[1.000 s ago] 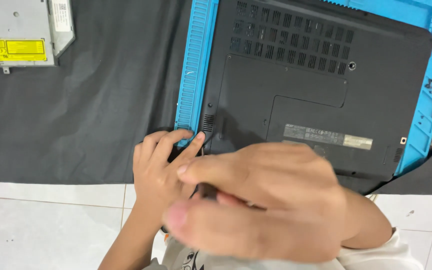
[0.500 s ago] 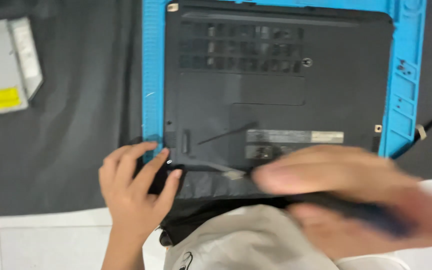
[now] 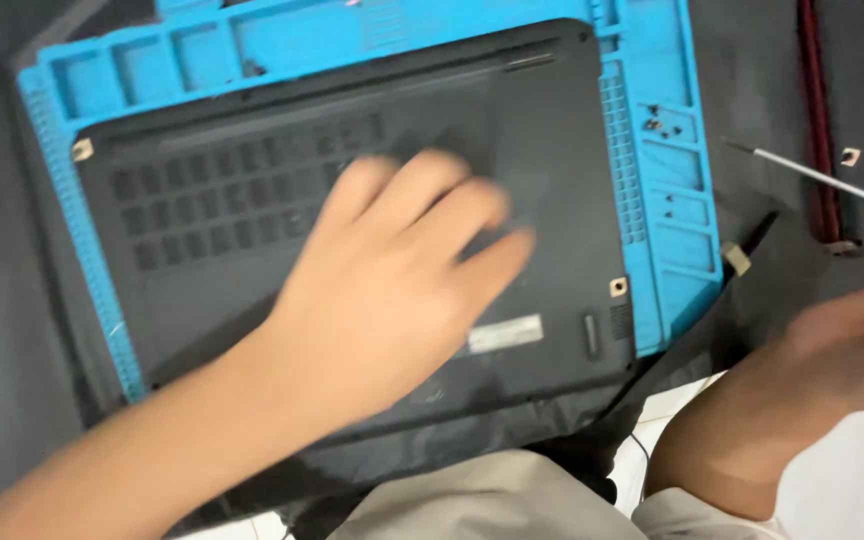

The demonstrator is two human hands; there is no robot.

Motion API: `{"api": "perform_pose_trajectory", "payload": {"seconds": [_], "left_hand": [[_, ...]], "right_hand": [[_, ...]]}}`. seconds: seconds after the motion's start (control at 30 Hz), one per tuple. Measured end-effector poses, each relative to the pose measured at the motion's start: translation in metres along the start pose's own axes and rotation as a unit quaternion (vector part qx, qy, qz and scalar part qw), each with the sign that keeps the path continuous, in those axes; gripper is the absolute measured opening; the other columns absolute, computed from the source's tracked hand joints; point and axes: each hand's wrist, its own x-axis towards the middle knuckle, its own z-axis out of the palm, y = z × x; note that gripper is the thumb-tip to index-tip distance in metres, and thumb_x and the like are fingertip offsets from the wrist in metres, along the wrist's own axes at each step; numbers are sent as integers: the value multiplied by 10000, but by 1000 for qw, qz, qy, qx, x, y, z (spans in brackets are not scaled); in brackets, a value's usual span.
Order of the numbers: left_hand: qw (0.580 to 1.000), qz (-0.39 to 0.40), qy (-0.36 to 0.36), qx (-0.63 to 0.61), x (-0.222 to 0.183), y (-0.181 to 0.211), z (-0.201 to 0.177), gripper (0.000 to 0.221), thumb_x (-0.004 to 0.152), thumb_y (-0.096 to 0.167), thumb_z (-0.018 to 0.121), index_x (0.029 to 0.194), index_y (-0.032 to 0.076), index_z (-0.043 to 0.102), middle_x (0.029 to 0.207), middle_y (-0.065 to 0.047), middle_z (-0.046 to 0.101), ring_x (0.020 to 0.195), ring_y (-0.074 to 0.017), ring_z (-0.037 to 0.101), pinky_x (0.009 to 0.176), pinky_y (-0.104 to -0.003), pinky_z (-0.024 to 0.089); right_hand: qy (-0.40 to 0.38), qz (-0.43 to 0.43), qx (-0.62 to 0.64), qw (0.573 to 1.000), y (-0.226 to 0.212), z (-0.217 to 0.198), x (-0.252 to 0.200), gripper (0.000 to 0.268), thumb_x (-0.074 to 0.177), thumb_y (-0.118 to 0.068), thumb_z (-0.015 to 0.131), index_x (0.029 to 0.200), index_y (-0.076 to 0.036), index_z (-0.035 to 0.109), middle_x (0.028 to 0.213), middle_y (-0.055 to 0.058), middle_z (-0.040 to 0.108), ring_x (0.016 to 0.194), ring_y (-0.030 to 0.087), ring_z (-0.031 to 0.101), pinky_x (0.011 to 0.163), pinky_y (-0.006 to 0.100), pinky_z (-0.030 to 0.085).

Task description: The person uses a screwdriver to remove multiple screws from the bottom case of a black laptop placed on a blue plastic tray. The person systematically unscrews and removes screws from various locations around the laptop's underside.

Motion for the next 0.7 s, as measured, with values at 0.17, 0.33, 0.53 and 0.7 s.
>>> {"api": "perform_pose_trajectory", "payload": {"seconds": [0.17, 0.33, 0.53, 0.7], "left_hand": [[990, 113, 78, 44, 96, -21, 78, 60, 837, 141, 712, 877, 96, 707, 1013, -89, 590, 1098, -291, 523, 897, -422, 417], [988, 136, 14, 75, 128, -35, 125, 41, 726, 127, 703, 689, 144, 695, 958, -58, 604, 1048, -271, 552, 814, -413, 430], [993, 120, -2, -9, 123, -44, 132, 97, 824, 146, 714, 731, 160, 690, 931, -23, 563, 1020, -237, 551, 804, -405, 437], [993, 91, 19, -76, 122, -45, 132, 80, 872, 142, 702, 791, 139, 697, 924, -35, 553, 1003, -245, 546, 795, -424, 441]], "right_hand": [[-58, -42, -173, 982, 1, -16, -11, 300, 1174, -219, 379, 1226, 27, 542, 1254, 64, 570, 1129, 97, 512, 1062, 210, 431], [-3, 24, -12, 1000, 42, -163, -41, 243, 1162, -76, 322, 1186, -27, 559, 1214, 41, 584, 1063, 49, 531, 971, 139, 435], [-17, -32, -218, 975, 26, -173, -60, 210, 1173, 14, 356, 1154, 40, 564, 1136, 106, 594, 991, 121, 549, 901, 220, 461], [-42, -82, -428, 899, 1, -132, -62, 153, 1194, 100, 391, 1182, 141, 539, 1124, 207, 577, 964, 217, 539, 876, 318, 453]]}}
